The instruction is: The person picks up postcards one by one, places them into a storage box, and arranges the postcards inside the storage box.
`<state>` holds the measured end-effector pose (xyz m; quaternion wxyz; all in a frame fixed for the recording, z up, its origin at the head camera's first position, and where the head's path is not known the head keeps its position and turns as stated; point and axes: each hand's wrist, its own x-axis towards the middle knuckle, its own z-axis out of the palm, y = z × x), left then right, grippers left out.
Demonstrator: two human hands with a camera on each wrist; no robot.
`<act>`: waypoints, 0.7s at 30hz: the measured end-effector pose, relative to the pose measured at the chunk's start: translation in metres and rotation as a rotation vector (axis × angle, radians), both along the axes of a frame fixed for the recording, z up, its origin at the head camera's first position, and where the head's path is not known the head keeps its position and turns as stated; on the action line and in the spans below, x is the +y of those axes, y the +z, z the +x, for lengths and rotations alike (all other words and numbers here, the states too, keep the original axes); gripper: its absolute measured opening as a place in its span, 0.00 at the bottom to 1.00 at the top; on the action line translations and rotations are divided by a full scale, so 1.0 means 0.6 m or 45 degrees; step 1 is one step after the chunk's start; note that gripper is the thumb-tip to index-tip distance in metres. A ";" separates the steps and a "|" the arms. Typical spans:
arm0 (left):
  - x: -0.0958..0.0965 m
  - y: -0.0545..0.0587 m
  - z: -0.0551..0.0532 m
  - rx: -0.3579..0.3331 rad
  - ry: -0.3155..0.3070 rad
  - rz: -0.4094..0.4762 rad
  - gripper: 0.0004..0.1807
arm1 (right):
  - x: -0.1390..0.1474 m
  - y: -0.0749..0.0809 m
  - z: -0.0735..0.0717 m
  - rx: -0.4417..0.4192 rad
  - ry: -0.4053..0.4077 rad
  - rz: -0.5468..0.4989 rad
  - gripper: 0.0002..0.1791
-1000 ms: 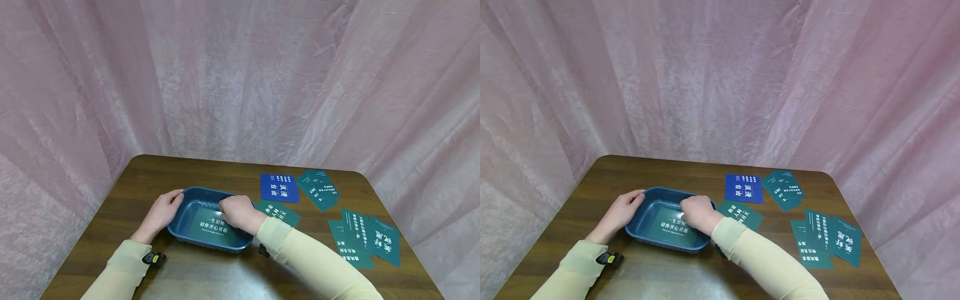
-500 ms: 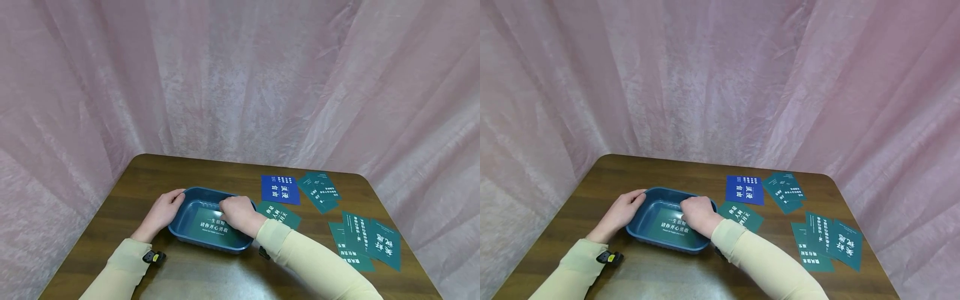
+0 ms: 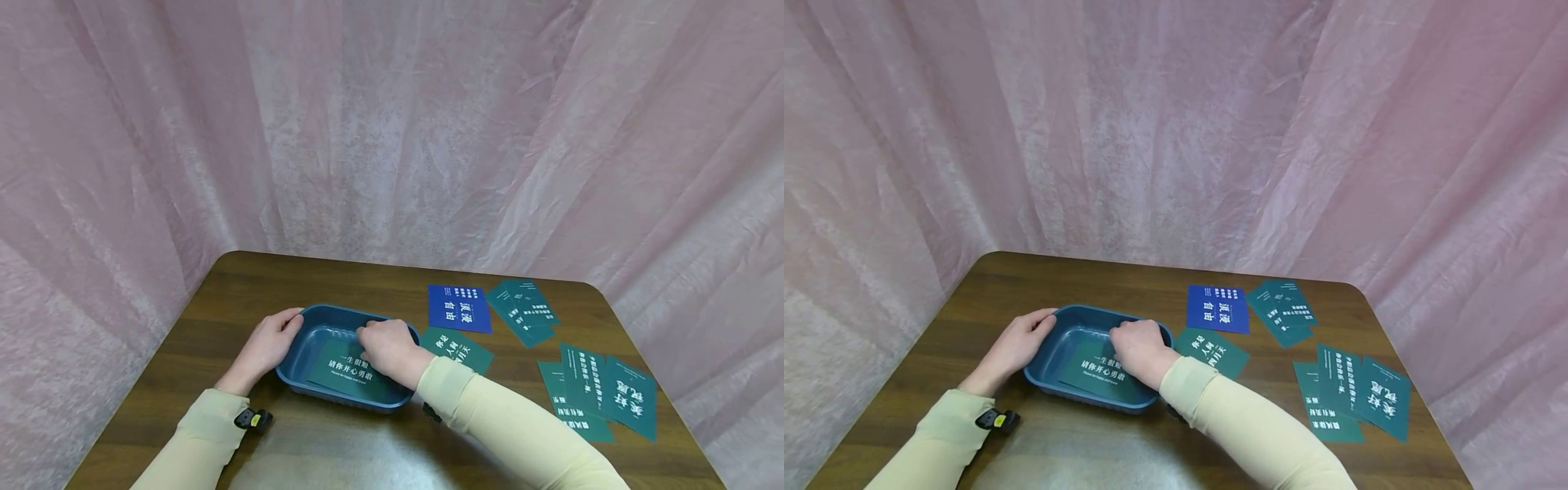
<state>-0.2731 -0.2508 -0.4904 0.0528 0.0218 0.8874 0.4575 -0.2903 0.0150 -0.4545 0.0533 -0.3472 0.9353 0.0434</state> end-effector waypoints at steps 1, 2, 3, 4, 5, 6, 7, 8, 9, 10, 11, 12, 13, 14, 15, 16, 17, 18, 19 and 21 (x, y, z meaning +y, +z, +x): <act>0.000 0.000 0.000 -0.001 0.001 0.002 0.28 | 0.000 0.000 0.000 0.000 0.006 0.002 0.18; 0.000 -0.001 0.000 -0.004 0.001 0.004 0.28 | 0.001 0.000 0.000 -0.001 0.011 0.002 0.18; 0.000 -0.001 -0.001 -0.006 0.001 0.006 0.28 | 0.001 0.000 -0.001 -0.004 0.013 -0.005 0.18; 0.000 -0.002 0.000 -0.008 0.001 0.006 0.28 | 0.002 0.000 -0.001 -0.005 0.015 -0.011 0.17; 0.000 -0.002 0.000 -0.010 0.002 0.006 0.29 | 0.002 0.000 -0.001 -0.008 0.018 -0.019 0.15; -0.001 -0.002 0.000 -0.011 0.003 0.007 0.29 | 0.003 -0.001 -0.002 -0.010 0.020 -0.026 0.14; -0.001 -0.001 0.000 -0.010 0.002 0.006 0.29 | 0.003 -0.001 -0.002 -0.009 0.023 -0.034 0.12; -0.001 -0.001 0.000 -0.009 0.002 0.004 0.29 | 0.003 -0.001 -0.002 -0.008 0.027 -0.040 0.11; -0.001 -0.001 0.000 -0.008 0.002 0.002 0.29 | 0.004 -0.001 -0.002 -0.007 0.031 -0.047 0.10; -0.001 -0.001 0.000 -0.006 0.002 0.000 0.29 | 0.004 -0.001 -0.002 -0.007 0.035 -0.050 0.09; -0.001 -0.001 0.000 -0.004 0.002 -0.001 0.28 | 0.004 -0.001 -0.002 -0.009 0.039 -0.055 0.09; -0.001 0.000 0.000 -0.001 0.000 -0.001 0.28 | 0.004 -0.001 -0.002 -0.007 0.042 -0.058 0.09; -0.001 0.000 0.000 0.001 -0.001 -0.002 0.28 | 0.004 -0.001 -0.002 -0.004 0.044 -0.060 0.08; 0.000 0.000 0.000 0.002 -0.001 -0.002 0.28 | 0.004 -0.001 -0.003 -0.004 0.046 -0.061 0.08; 0.000 0.000 0.000 0.003 -0.002 0.000 0.28 | 0.004 -0.001 -0.003 -0.004 0.047 -0.061 0.08; 0.000 0.000 0.001 0.002 -0.002 0.001 0.28 | 0.004 -0.002 -0.003 -0.003 0.048 -0.061 0.08; 0.000 0.001 0.001 0.001 -0.001 0.002 0.28 | 0.004 -0.002 -0.003 -0.004 0.048 -0.063 0.08; 0.000 0.001 0.001 -0.001 -0.002 0.003 0.28 | 0.004 -0.002 -0.003 -0.004 0.050 -0.064 0.08; 0.000 0.001 0.002 -0.004 0.000 0.003 0.28 | 0.004 -0.002 -0.003 -0.005 0.050 -0.066 0.08; 0.001 0.001 0.001 -0.005 0.002 0.002 0.28 | 0.004 -0.001 -0.002 -0.010 0.049 -0.076 0.08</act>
